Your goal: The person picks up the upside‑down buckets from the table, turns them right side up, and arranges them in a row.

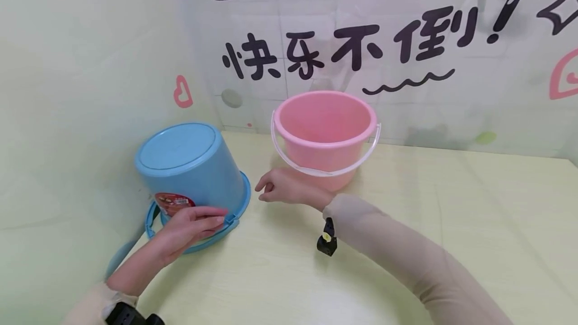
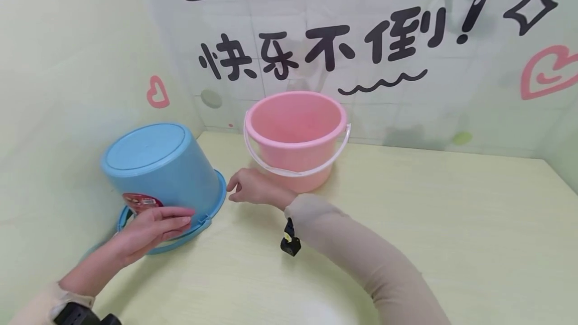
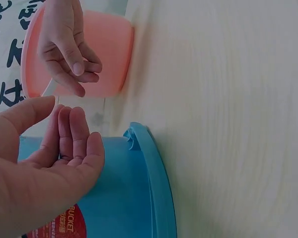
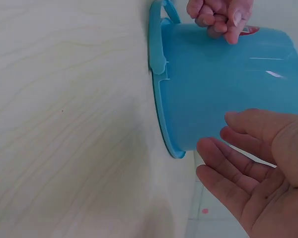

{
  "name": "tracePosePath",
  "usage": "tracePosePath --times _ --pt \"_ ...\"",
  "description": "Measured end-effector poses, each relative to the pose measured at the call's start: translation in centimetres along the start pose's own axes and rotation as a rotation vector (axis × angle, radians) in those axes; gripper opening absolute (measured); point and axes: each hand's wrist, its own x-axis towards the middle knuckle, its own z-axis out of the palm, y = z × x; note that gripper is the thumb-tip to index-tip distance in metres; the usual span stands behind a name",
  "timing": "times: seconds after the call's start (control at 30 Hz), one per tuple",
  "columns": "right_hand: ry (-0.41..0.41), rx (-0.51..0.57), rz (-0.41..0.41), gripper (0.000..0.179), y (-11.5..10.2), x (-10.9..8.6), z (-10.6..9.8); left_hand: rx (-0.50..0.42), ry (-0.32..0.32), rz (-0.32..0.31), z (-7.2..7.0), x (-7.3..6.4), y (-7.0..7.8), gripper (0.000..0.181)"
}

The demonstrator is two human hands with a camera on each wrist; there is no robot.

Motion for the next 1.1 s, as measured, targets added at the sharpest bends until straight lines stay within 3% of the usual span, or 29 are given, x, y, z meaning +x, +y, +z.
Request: tracePosePath --times 0.27,0.47,0.83,1.1 --pt "-0.031 -0.006 0.006 0.027 1.3 2.1 1.2 0.117 0.047 -0.020 -0.5 -0.4 -1.0 0.045" --pt "-0.048 -0.063 0.009 0.027 2.0 3.5 1.8 0.237 0.081 0.022 -0.5 -0.7 -1.6 0.041" --pt "-0.088 -0.144 0.000 0.028 2.2 5.6 2.7 0.349 0.113 0.089 0.0 -0.6 -2.4 0.029" --pt "-0.066 -0.202 -0.051 0.020 2.4 6.7 3.3 0.555 0.131 0.072 0.4 -0.5 -2.5 0.029"
